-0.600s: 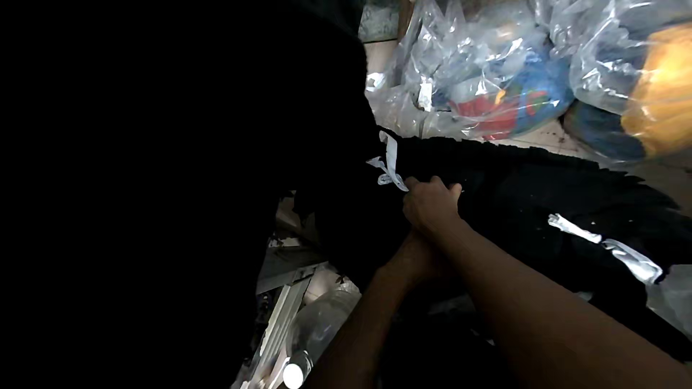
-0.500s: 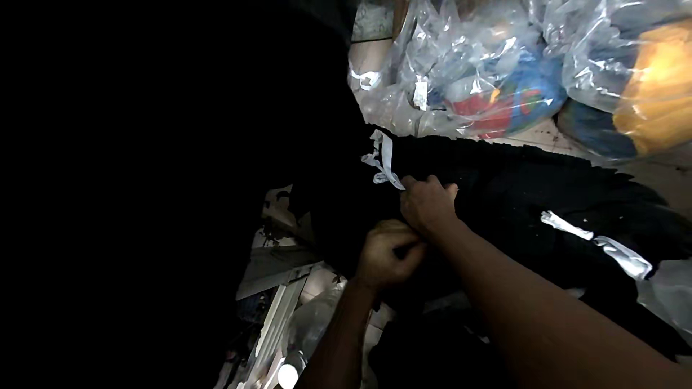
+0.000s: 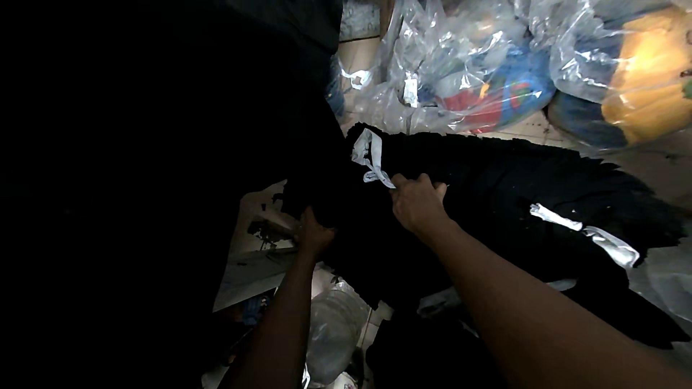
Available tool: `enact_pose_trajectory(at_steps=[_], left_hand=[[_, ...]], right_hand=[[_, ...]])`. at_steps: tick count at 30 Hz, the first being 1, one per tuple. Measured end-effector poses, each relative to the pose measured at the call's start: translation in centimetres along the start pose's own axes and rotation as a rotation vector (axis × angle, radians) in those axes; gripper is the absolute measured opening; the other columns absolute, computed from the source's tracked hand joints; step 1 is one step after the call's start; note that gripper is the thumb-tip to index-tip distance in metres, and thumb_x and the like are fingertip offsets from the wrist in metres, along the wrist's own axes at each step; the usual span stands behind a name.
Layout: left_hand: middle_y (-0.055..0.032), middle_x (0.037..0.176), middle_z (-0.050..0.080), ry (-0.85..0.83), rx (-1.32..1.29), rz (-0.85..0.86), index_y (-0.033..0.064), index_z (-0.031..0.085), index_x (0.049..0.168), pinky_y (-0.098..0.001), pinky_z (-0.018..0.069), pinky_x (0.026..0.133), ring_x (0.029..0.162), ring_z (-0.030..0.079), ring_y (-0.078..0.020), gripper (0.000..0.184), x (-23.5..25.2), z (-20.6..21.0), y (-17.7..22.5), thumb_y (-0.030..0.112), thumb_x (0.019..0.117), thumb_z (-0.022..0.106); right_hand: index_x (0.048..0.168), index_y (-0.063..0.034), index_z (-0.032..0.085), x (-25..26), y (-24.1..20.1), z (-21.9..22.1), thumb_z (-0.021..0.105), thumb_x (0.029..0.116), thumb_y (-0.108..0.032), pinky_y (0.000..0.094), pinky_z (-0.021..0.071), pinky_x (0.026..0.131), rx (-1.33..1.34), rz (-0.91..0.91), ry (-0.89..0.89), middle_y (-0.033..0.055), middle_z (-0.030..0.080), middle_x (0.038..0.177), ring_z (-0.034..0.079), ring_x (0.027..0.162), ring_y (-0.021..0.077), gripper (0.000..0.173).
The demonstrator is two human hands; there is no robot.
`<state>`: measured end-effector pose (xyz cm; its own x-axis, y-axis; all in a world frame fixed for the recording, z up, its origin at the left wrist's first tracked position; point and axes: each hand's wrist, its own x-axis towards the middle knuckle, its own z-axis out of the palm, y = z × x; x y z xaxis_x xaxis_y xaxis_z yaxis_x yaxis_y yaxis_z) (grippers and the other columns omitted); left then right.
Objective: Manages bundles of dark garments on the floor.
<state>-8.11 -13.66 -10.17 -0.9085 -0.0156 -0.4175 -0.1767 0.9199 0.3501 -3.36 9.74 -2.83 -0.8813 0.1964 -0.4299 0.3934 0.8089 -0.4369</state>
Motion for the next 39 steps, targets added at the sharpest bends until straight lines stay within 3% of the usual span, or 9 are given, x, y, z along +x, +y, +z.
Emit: enact_pose_trajectory(at_steps=[4, 15, 18, 20, 24, 27, 29, 33, 39], left_hand=[[-0.0367, 0.162, 0.014, -0.082, 0.266, 0.005, 0.0067, 0.036, 0.156, -0.0716, 0.0166, 0.116, 0.148, 0.017, -0.0574, 0.099, -0.3, -2.4, 1.1, 0.045, 0.0788, 0.086], [-0.0327, 0.153, 0.032, -0.067, 0.054, 0.137, -0.0020, 0.042, 0.141, -0.0645, 0.0416, 0.107, 0.137, 0.041, -0.0504, 0.099, 2.3, -2.4, -0.4, 0.034, 0.0663, 0.096], [-0.0348, 0.163, 0.014, 0.093, 0.165, 0.237, 0.0029, 0.042, 0.146, -0.0696, 0.0105, 0.120, 0.151, 0.017, -0.0534, 0.112, 2.2, -2.6, -0.5, 0.047, 0.0591, 0.097], [-0.0347, 0.165, 0.005, 0.209, 0.232, 0.324, 0.0091, 0.031, 0.157, -0.0729, 0.0020, 0.118, 0.152, 0.008, -0.0559, 0.132, 2.4, -2.4, -1.1, 0.060, 0.0532, 0.094], [-0.0319, 0.167, -0.005, 0.066, 0.191, 0.301, 0.0191, 0.002, 0.166, -0.0750, 0.0052, 0.116, 0.153, 0.003, -0.0556, 0.150, 2.8, -3.4, -0.3, 0.052, 0.0548, 0.097], [-0.0273, 0.168, 0.006, -0.123, -0.036, 0.381, 0.0163, -0.007, 0.165, -0.0642, 0.0293, 0.118, 0.154, 0.018, -0.0458, 0.158, 5.1, -3.5, -0.9, 0.038, 0.0521, 0.101], [-0.0260, 0.167, 0.015, -0.179, -0.142, 0.403, 0.0127, -0.010, 0.164, -0.0567, 0.0320, 0.120, 0.153, 0.026, -0.0401, 0.160, 5.9, -3.3, -0.9, 0.029, 0.0503, 0.102], [-0.0270, 0.158, 0.033, -0.160, -0.246, 0.291, 0.0087, 0.007, 0.162, -0.0529, 0.0414, 0.114, 0.144, 0.041, -0.0384, 0.147, 4.7, -2.6, -0.4, 0.013, 0.0493, 0.100], [-0.0332, 0.154, 0.033, -0.129, -0.168, 0.089, 0.0064, 0.022, 0.158, -0.0624, 0.0425, 0.108, 0.140, 0.040, -0.0483, 0.125, 3.1, -1.5, -0.5, 0.022, 0.0604, 0.098]], right_hand=[[0.132, -0.0113, 0.063, 0.0, 0.2, 0.2, 0.044, 0.1099, -0.024, 0.0616, 0.0366, 0.102, 0.000, -0.006, 0.011, 0.0147, 0.070, 0.118, 0.055, 0.127, 0.0382, 0.032], [0.131, -0.0099, 0.063, 0.2, 0.4, 0.7, 0.044, 0.1095, -0.022, 0.0628, 0.0370, 0.101, 0.015, -0.029, 0.032, 0.0152, 0.070, 0.118, 0.055, 0.127, 0.0389, 0.032], [0.130, -0.0096, 0.064, 0.1, 0.4, 0.7, 0.044, 0.1095, -0.022, 0.0625, 0.0375, 0.100, 0.008, -0.029, 0.038, 0.0150, 0.071, 0.117, 0.056, 0.125, 0.0391, 0.031], [0.130, -0.0092, 0.063, 0.0, 0.4, 0.6, 0.044, 0.1097, -0.022, 0.0621, 0.0374, 0.100, 0.006, -0.026, 0.038, 0.0148, 0.070, 0.117, 0.056, 0.126, 0.0386, 0.031], [0.129, -0.0089, 0.064, 0.0, 0.4, 0.6, 0.044, 0.1097, -0.023, 0.0619, 0.0370, 0.101, 0.021, -0.030, 0.050, 0.0151, 0.071, 0.117, 0.056, 0.126, 0.0386, 0.031], [0.128, -0.0083, 0.064, 0.1, 0.4, 0.7, 0.045, 0.1096, -0.023, 0.0621, 0.0375, 0.100, 0.011, -0.034, 0.049, 0.0159, 0.071, 0.116, 0.056, 0.125, 0.0393, 0.031], [0.130, -0.0094, 0.063, 0.1, 0.2, 0.5, 0.044, 0.1098, -0.023, 0.0623, 0.0372, 0.101, -0.006, -0.018, 0.027, 0.0152, 0.070, 0.118, 0.055, 0.127, 0.0390, 0.031], [0.131, -0.0090, 0.063, 0.2, 0.3, 0.6, 0.046, 0.1092, -0.023, 0.0648, 0.0361, 0.102, 0.022, -0.020, 0.031, 0.0162, 0.070, 0.119, 0.055, 0.127, 0.0409, 0.031], [0.129, -0.0091, 0.064, 0.0, 0.6, 0.6, 0.045, 0.1094, -0.023, 0.0634, 0.0372, 0.101, 0.020, -0.031, 0.053, 0.0157, 0.071, 0.116, 0.056, 0.125, 0.0401, 0.030]])
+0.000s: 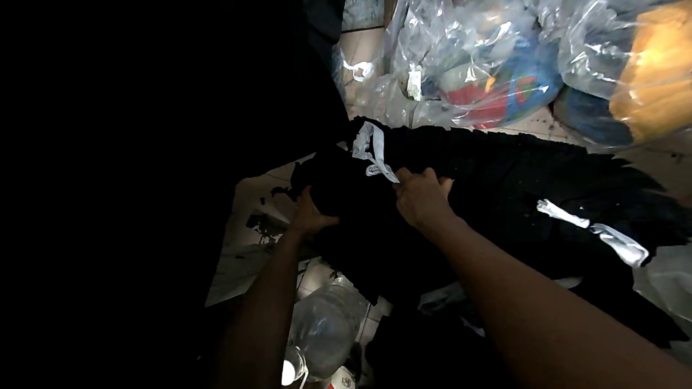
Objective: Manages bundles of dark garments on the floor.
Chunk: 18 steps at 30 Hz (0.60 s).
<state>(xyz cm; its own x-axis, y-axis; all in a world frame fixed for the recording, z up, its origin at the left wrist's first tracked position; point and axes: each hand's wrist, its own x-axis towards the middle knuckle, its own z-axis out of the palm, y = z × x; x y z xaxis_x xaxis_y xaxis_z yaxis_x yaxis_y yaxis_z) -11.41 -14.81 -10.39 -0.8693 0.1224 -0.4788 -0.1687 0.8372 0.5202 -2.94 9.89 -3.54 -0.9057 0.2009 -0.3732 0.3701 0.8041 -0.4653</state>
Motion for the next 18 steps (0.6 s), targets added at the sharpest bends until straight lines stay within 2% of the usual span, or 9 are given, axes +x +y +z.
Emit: enact_pose_trajectory(at_steps=[2, 3, 6, 9, 10, 12, 14, 16, 18], left_hand=[[-0.0328, 0.160, 0.023, 0.049, 0.023, -0.008, 0.0037, 0.021, 0.159, -0.0598, 0.0376, 0.113, 0.146, 0.032, -0.0483, 0.122, -0.5, 0.5, 0.6, 0.023, 0.0654, 0.097], [-0.0326, 0.161, 0.021, 0.074, -0.007, 0.008, 0.0022, 0.020, 0.158, -0.0576, 0.0371, 0.114, 0.146, 0.031, -0.0469, 0.120, -0.8, 0.8, 0.8, 0.021, 0.0673, 0.096], [-0.0307, 0.158, 0.029, 0.102, -0.106, 0.042, 0.0040, 0.017, 0.158, -0.0561, 0.0410, 0.112, 0.143, 0.041, -0.0426, 0.116, -1.6, 1.6, 0.6, 0.013, 0.0701, 0.092], [-0.0294, 0.151, 0.042, 0.204, -0.140, -0.028, 0.0047, 0.023, 0.156, -0.0574, 0.0463, 0.106, 0.133, 0.051, -0.0412, 0.109, -3.0, 2.4, 1.0, 0.011, 0.0712, 0.092], [-0.0293, 0.149, 0.044, 0.244, -0.154, -0.043, 0.0042, 0.022, 0.156, -0.0567, 0.0480, 0.104, 0.131, 0.054, -0.0405, 0.110, -3.4, 2.8, 1.3, 0.011, 0.0709, 0.092], [-0.0285, 0.150, 0.043, 0.327, -0.179, -0.040, 0.0046, 0.013, 0.158, -0.0530, 0.0485, 0.106, 0.132, 0.054, -0.0384, 0.121, -4.2, 3.2, 1.7, 0.011, 0.0686, 0.094], [-0.0296, 0.155, 0.038, 0.369, -0.180, -0.013, 0.0067, 0.002, 0.162, -0.0533, 0.0467, 0.108, 0.135, 0.051, -0.0396, 0.135, -4.5, 3.3, 1.8, 0.013, 0.0657, 0.096], [-0.0300, 0.157, 0.035, 0.317, -0.112, 0.034, 0.0064, 0.004, 0.163, -0.0554, 0.0450, 0.109, 0.137, 0.048, -0.0413, 0.135, -4.0, 3.0, 1.2, 0.021, 0.0653, 0.097], [-0.0331, 0.151, 0.040, 0.133, 0.069, -0.009, 0.0049, 0.017, 0.161, -0.0624, 0.0442, 0.106, 0.134, 0.048, -0.0479, 0.123, -2.6, 1.5, 0.8, 0.033, 0.0694, 0.094]], right_hand=[[0.129, -0.0085, 0.064, 0.0, 0.0, -0.1, 0.045, 0.1098, -0.024, 0.0635, 0.0369, 0.101, 0.011, -0.002, -0.002, 0.0161, 0.071, 0.117, 0.056, 0.125, 0.0406, 0.031], [0.129, -0.0085, 0.064, 0.0, 0.0, -0.2, 0.045, 0.1098, -0.024, 0.0637, 0.0364, 0.101, 0.028, 0.006, -0.007, 0.0161, 0.071, 0.117, 0.056, 0.126, 0.0405, 0.031], [0.129, -0.0087, 0.064, 0.3, 0.0, -0.7, 0.046, 0.1096, -0.025, 0.0647, 0.0340, 0.103, 0.153, 0.073, -0.014, 0.0181, 0.070, 0.118, 0.055, 0.127, 0.0412, 0.032], [0.128, -0.0080, 0.067, 0.5, -0.1, -0.8, 0.048, 0.1091, -0.025, 0.0665, 0.0311, 0.103, 0.324, 0.143, 0.026, 0.0190, 0.070, 0.119, 0.057, 0.124, 0.0408, 0.032], [0.128, -0.0087, 0.067, 0.6, 0.1, -0.9, 0.048, 0.1093, -0.026, 0.0662, 0.0308, 0.104, 0.363, 0.162, 0.029, 0.0178, 0.071, 0.116, 0.059, 0.121, 0.0393, 0.032], [0.129, -0.0106, 0.067, 0.8, 0.4, -1.0, 0.048, 0.1095, -0.030, 0.0660, 0.0295, 0.105, 0.439, 0.192, 0.011, 0.0150, 0.073, 0.110, 0.062, 0.116, 0.0359, 0.034], [0.129, -0.0115, 0.068, 1.1, 0.7, -1.1, 0.048, 0.1094, -0.031, 0.0646, 0.0303, 0.104, 0.485, 0.200, -0.015, 0.0128, 0.074, 0.106, 0.064, 0.110, 0.0323, 0.034], [0.127, -0.0116, 0.068, 1.2, 1.0, -1.2, 0.048, 0.1094, -0.032, 0.0630, 0.0321, 0.101, 0.505, 0.203, -0.032, 0.0118, 0.073, 0.104, 0.064, 0.105, 0.0298, 0.033], [0.126, -0.0119, 0.068, 1.2, 1.0, -1.4, 0.048, 0.1093, -0.032, 0.0628, 0.0316, 0.101, 0.512, 0.211, -0.052, 0.0117, 0.073, 0.104, 0.064, 0.105, 0.0294, 0.033]])
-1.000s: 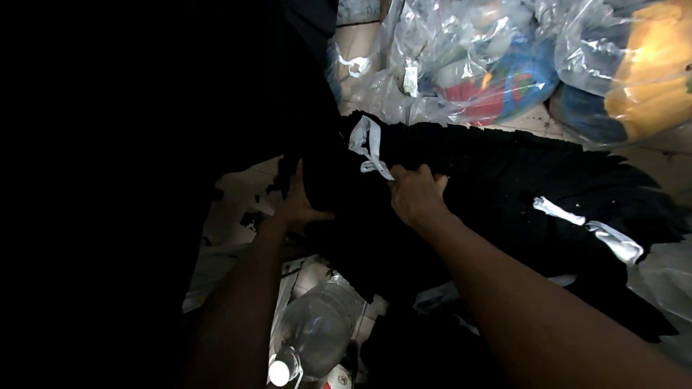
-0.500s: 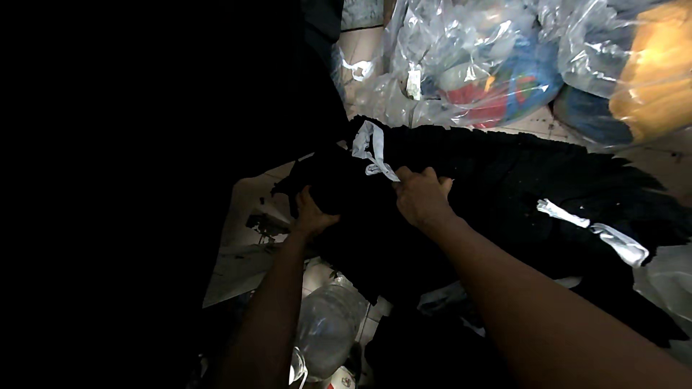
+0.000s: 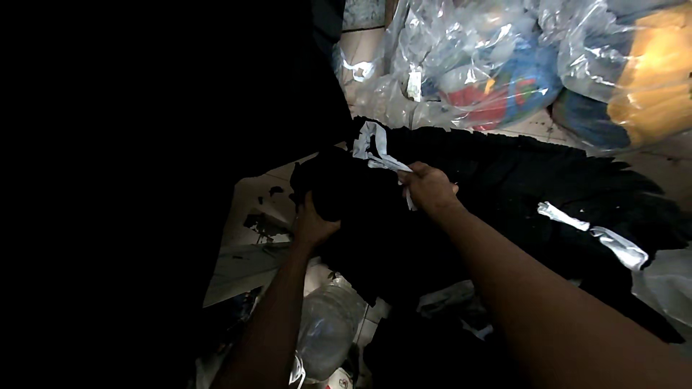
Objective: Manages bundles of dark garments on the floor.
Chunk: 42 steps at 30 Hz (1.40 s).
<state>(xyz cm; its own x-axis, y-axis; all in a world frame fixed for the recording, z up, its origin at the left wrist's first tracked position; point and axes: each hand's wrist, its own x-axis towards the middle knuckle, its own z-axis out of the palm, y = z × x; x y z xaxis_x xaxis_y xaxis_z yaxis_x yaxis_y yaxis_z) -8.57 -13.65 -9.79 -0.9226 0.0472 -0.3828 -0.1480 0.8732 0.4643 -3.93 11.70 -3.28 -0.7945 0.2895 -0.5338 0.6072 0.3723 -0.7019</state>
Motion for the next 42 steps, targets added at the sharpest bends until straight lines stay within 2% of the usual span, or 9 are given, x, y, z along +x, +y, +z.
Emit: enact_pose_trajectory(at_steps=[3, 7, 11, 19, 25, 30, 33, 37, 42], left_hand=[[-0.0332, 0.156, 0.030, -0.213, 0.271, -0.085, 0.0011, 0.026, 0.157, -0.0649, 0.0421, 0.107, 0.139, 0.041, -0.0511, 0.116, 1.2, -2.3, 2.0, 0.043, 0.0721, 0.092], [-0.0316, 0.163, 0.017, -0.172, 0.251, -0.050, -0.0041, 0.028, 0.154, -0.0609, 0.0380, 0.113, 0.148, 0.027, -0.0485, 0.114, 1.2, -2.1, 1.8, 0.037, 0.0705, 0.093], [-0.0321, 0.150, 0.042, -0.003, -0.201, -0.124, 0.0028, 0.015, 0.158, -0.0570, 0.0475, 0.105, 0.131, 0.053, -0.0427, 0.112, -0.1, 0.8, 0.4, 0.010, 0.0741, 0.089], [-0.0381, 0.139, 0.046, 0.414, -0.137, 0.112, -0.0099, 0.041, 0.143, -0.0591, 0.0382, 0.110, 0.132, 0.045, -0.0515, 0.088, -4.3, 4.2, 0.5, 0.019, 0.0747, 0.088], [-0.0337, 0.136, 0.049, 0.550, -0.251, 0.215, -0.0088, 0.040, 0.138, -0.0525, 0.0438, 0.107, 0.127, 0.052, -0.0435, 0.079, -5.2, 6.7, -1.1, 0.020, 0.0800, 0.086], [-0.0317, 0.151, 0.041, 0.224, -0.276, 0.004, -0.0033, 0.016, 0.157, -0.0525, 0.0443, 0.110, 0.136, 0.050, -0.0404, 0.114, -3.4, 3.4, -0.8, 0.013, 0.0730, 0.091], [-0.0302, 0.151, 0.042, 0.088, -0.208, -0.018, -0.0012, 0.017, 0.158, -0.0542, 0.0436, 0.110, 0.136, 0.049, -0.0403, 0.113, -2.9, 2.1, -0.3, 0.008, 0.0718, 0.088], [-0.0324, 0.135, 0.056, 0.025, -0.082, -0.152, 0.0033, 0.019, 0.158, -0.0602, 0.0492, 0.100, 0.122, 0.060, -0.0458, 0.105, -3.6, 1.5, 1.9, 0.011, 0.0785, 0.087], [-0.0317, 0.142, 0.051, -0.045, -0.074, -0.173, 0.0016, 0.015, 0.160, -0.0591, 0.0466, 0.105, 0.129, 0.055, -0.0447, 0.106, -3.5, 2.0, 1.8, 0.008, 0.0790, 0.084]], right_hand=[[0.126, -0.0113, 0.068, 0.1, 0.1, -0.1, 0.048, 0.1095, -0.032, 0.0630, 0.0321, 0.099, -0.010, 0.000, -0.021, 0.0127, 0.072, 0.105, 0.063, 0.105, 0.0302, 0.033], [0.126, -0.0115, 0.068, 0.3, -0.1, -0.2, 0.049, 0.1090, -0.033, 0.0640, 0.0317, 0.100, 0.048, 0.044, -0.030, 0.0131, 0.072, 0.104, 0.063, 0.103, 0.0305, 0.033], [0.122, -0.0087, 0.069, 0.5, 0.1, 0.0, 0.049, 0.1088, -0.033, 0.0594, 0.0356, 0.093, 0.141, 0.045, -0.026, 0.0117, 0.070, 0.092, 0.061, 0.089, 0.0274, 0.034], [0.119, -0.0077, 0.068, 0.4, 0.1, -0.2, 0.049, 0.1091, -0.031, 0.0582, 0.0341, 0.094, 0.135, 0.038, -0.026, 0.0097, 0.070, 0.089, 0.061, 0.088, 0.0250, 0.032], [0.118, -0.0092, 0.069, 0.7, 0.5, -0.1, 0.050, 0.1084, -0.032, 0.0589, 0.0344, 0.093, 0.107, 0.014, -0.030, 0.0083, 0.070, 0.088, 0.061, 0.086, 0.0242, 0.031], [0.121, -0.0077, 0.068, 0.5, 0.4, -0.4, 0.049, 0.1089, -0.032, 0.0598, 0.0348, 0.094, 0.087, 0.007, -0.046, 0.0110, 0.071, 0.093, 0.062, 0.090, 0.0261, 0.033], [0.120, -0.0077, 0.068, 0.5, 0.3, -0.4, 0.050, 0.1088, -0.032, 0.0615, 0.0344, 0.097, 0.118, 0.025, -0.053, 0.0113, 0.070, 0.093, 0.062, 0.091, 0.0271, 0.032], [0.125, -0.0088, 0.067, 0.3, 0.2, -0.4, 0.048, 0.1093, -0.033, 0.0625, 0.0340, 0.099, 0.040, 0.015, -0.048, 0.0128, 0.072, 0.097, 0.064, 0.096, 0.0298, 0.035], [0.130, -0.0091, 0.066, -0.4, 1.0, 0.0, 0.048, 0.1095, -0.032, 0.0702, 0.0344, 0.104, -0.149, -0.086, -0.022, 0.0190, 0.072, 0.114, 0.064, 0.115, 0.0405, 0.036]])
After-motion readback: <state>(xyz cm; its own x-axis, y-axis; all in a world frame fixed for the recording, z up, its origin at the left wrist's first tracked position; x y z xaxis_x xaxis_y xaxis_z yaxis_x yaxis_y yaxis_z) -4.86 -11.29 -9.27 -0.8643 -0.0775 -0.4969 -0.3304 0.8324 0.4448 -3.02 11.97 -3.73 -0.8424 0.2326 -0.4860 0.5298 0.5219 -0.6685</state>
